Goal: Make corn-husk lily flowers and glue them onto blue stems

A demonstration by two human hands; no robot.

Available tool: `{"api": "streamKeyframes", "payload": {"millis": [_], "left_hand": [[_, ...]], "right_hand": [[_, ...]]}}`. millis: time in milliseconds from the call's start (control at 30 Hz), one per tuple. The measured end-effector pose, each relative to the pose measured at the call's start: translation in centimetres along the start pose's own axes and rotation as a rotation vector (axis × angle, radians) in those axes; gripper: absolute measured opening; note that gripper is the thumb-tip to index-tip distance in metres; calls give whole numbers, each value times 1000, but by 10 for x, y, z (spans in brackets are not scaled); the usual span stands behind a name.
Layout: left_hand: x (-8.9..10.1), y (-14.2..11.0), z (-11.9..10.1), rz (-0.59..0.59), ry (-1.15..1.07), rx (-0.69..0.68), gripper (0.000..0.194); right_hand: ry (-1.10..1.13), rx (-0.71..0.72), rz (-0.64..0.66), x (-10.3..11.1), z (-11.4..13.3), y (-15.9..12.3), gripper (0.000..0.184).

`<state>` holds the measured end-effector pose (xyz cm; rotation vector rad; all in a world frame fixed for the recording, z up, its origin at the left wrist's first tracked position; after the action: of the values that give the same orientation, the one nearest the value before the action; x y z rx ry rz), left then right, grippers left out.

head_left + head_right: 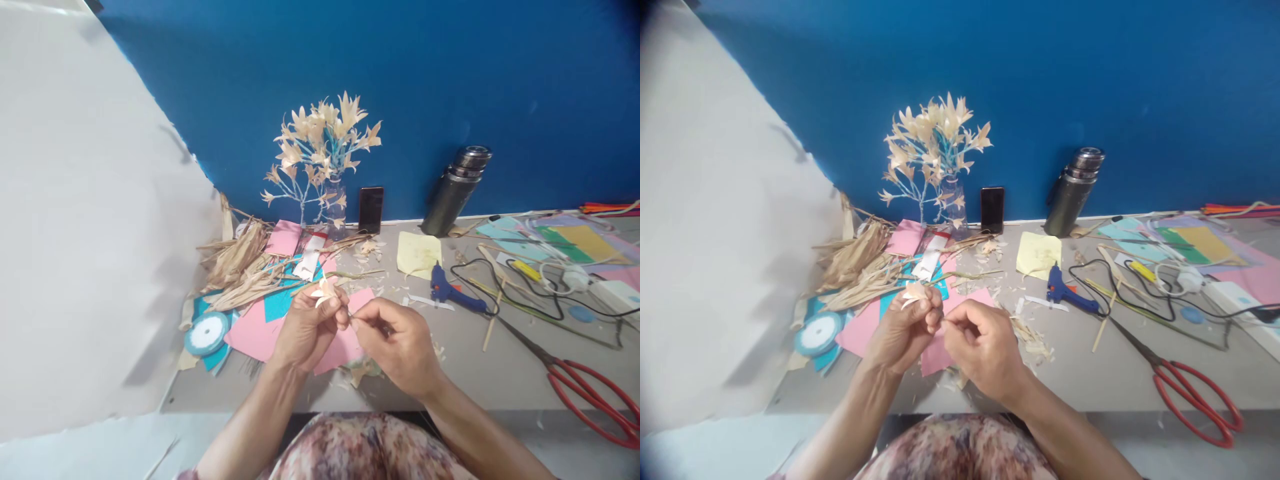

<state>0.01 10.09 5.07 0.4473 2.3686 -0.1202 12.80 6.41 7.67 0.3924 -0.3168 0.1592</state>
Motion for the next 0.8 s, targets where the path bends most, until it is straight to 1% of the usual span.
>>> {"api": "streamKeyframes", "payload": {"millis": [67,133,233,433,600,800], "left_hand": [[-1,0,1,-3,3,29,28],[0,-1,1,-17,18,31,28],[0,0,-2,-26,36,18,27],[0,-3,-3,5,109,63,28],[0,-3,3,26,107,96,27],[1,-5,3,0,168,64,24]], "right_hand": [[83,-76,18,-2,-5,0,15],[107,-104,14,-1,-7,0,15],[87,-90,1,1,-7,-1,15],[26,-62,-4,3,-6,-3,16],[76,-91,-2,2,-8,-1,16],[119,-112,36,2,-16,-2,17]]}}
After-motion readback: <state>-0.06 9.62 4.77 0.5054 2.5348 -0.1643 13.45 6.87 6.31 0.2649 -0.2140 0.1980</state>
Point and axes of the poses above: each hand's wrist, its own y-axis towards the middle knuckle, its own x-axis out of the back of the hand, z = x × y, the point moved 6 cm from there along y, towards the middle knuckle, and after that the axes turned 9 degrees about z, right-handed, at the moved point
